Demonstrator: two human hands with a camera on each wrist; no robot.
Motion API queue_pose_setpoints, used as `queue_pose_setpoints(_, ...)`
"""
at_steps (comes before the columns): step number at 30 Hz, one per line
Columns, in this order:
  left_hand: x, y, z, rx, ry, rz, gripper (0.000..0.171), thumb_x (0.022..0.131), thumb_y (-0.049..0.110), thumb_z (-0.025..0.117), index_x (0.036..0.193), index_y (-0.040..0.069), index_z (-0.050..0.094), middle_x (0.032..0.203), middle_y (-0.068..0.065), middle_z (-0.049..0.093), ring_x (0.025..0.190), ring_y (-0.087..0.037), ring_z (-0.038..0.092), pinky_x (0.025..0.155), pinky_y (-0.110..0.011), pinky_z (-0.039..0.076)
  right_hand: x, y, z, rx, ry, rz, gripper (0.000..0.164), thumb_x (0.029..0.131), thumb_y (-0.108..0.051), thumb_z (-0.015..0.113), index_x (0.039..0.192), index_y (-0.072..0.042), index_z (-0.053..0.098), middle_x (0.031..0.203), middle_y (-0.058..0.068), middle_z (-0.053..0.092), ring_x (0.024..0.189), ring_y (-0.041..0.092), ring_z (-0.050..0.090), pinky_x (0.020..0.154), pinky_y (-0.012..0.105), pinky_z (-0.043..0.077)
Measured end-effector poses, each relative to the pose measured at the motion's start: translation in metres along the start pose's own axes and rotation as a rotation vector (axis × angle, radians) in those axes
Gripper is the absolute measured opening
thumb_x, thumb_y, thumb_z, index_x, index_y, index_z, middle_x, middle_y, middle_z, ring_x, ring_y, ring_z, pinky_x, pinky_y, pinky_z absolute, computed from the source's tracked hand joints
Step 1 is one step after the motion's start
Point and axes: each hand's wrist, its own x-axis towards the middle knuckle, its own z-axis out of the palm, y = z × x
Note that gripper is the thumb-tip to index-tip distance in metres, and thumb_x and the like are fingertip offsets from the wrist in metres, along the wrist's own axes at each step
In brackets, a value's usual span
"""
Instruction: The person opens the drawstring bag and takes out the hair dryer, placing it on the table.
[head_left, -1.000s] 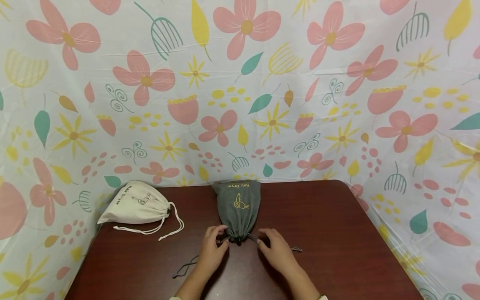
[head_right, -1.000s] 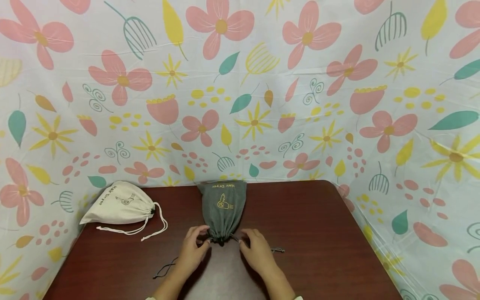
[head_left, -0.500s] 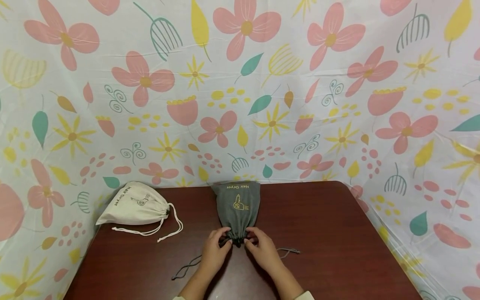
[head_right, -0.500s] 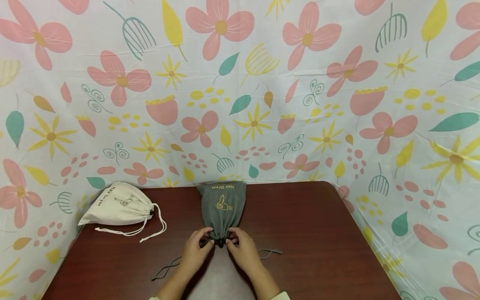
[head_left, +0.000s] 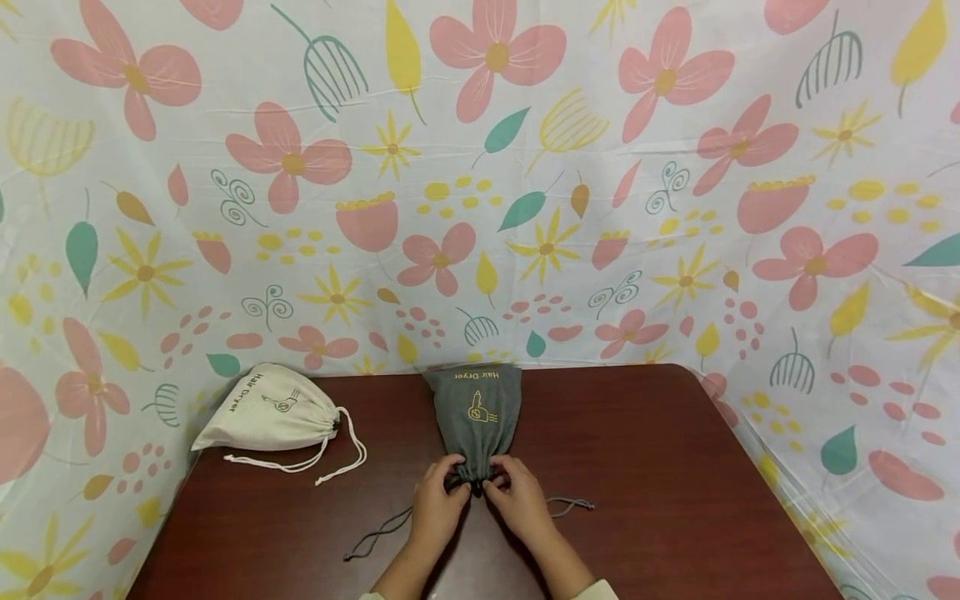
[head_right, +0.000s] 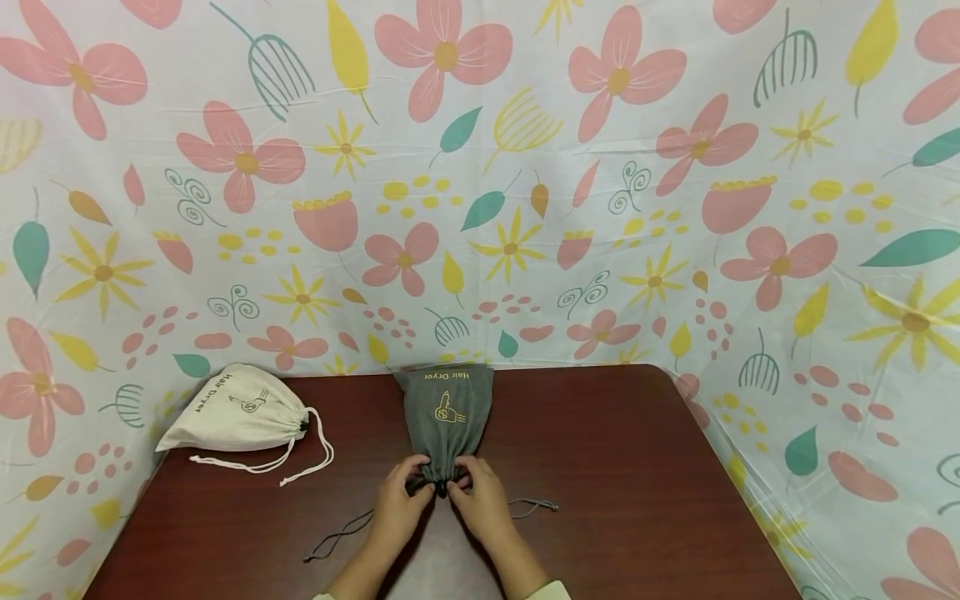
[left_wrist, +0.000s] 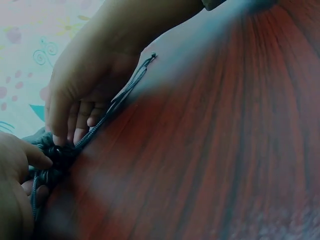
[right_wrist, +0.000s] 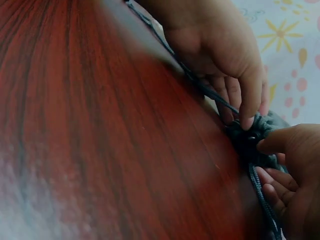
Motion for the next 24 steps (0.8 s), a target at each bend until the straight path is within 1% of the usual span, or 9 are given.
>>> queue_pose_setpoints(5, 0.0, 0.0, 0.004, 0.003, 0.041, 0.018, 0.038, 0.076, 0.007, 0.082, 0.109, 0.021, 0.069, 0.1, 0.001, 0.07, 0.092, -0.018, 0.067, 0.083, -0.038, 0.041, 0.001, 0.0, 0.003, -0.022, 0.025, -0.006, 0.028, 0.089, -0.012, 0.074, 0.115, -0.013, 0.065, 0.099, 0.004, 0.065, 0.082, 0.017, 0.066, 0.07, 0.023, 0.05)
queue_pose_setpoints(8, 0.0, -0.001, 0.006, 0.016, 0.052, 0.021, 0.037, 0.076, 0.006, 0.081, 0.106, 0.021, 0.068, 0.099, 0.002, 0.07, 0.088, -0.016, 0.065, 0.081, -0.035, 0.038, 0.001, 0.001, 0.005, -0.039, 0.03, -0.013, 0.028, 0.088, -0.012, 0.073, 0.114, -0.013, 0.064, 0.1, 0.003, 0.064, 0.082, 0.017, 0.065, 0.07, 0.024, 0.049)
queue_pose_setpoints(11, 0.0, -0.002, 0.007, 0.036, 0.061, 0.025, 0.036, 0.075, 0.007, 0.081, 0.105, 0.022, 0.067, 0.097, 0.002, 0.069, 0.085, -0.015, 0.064, 0.079, -0.032, 0.036, 0.001, 0.001, 0.006, -0.061, 0.031, -0.018, 0.027, 0.088, -0.012, 0.073, 0.114, -0.014, 0.064, 0.097, 0.001, 0.062, 0.08, 0.015, 0.063, 0.068, 0.023, 0.048)
queue_pose_setpoints(15, 0.0, -0.002, 0.007, 0.058, 0.065, 0.034, 0.034, 0.076, 0.01, 0.08, 0.104, 0.023, 0.066, 0.096, 0.003, 0.068, 0.084, -0.014, 0.064, 0.077, -0.031, 0.037, 0.001, 0.001, 0.007, -0.101, 0.05, -0.039, 0.027, 0.086, -0.011, 0.074, 0.112, -0.015, 0.065, 0.09, -0.002, 0.06, 0.075, 0.01, 0.06, 0.066, 0.022, 0.047)
queue_pose_setpoints(19, 0.0, -0.002, 0.007, 0.07, 0.054, 0.029, 0.031, 0.078, 0.012, 0.079, 0.104, 0.023, 0.065, 0.098, 0.004, 0.068, 0.084, -0.013, 0.063, 0.078, -0.031, 0.036, 0.001, 0.003, 0.008, -0.133, 0.07, -0.068, 0.026, 0.086, -0.013, 0.074, 0.11, -0.015, 0.065, 0.088, -0.005, 0.058, 0.071, 0.006, 0.058, 0.063, 0.02, 0.046)
queue_pose_setpoints(24, 0.0, -0.002, 0.008, 0.081, 0.05, 0.029, 0.029, 0.079, 0.013, 0.077, 0.103, 0.022, 0.064, 0.098, 0.003, 0.067, 0.083, -0.013, 0.062, 0.078, -0.031, 0.036, 0.002, 0.006, 0.011, -0.165, 0.105, -0.11, 0.024, 0.085, -0.013, 0.074, 0.107, -0.015, 0.065, 0.084, -0.005, 0.057, 0.067, 0.005, 0.055, 0.06, 0.02, 0.043)
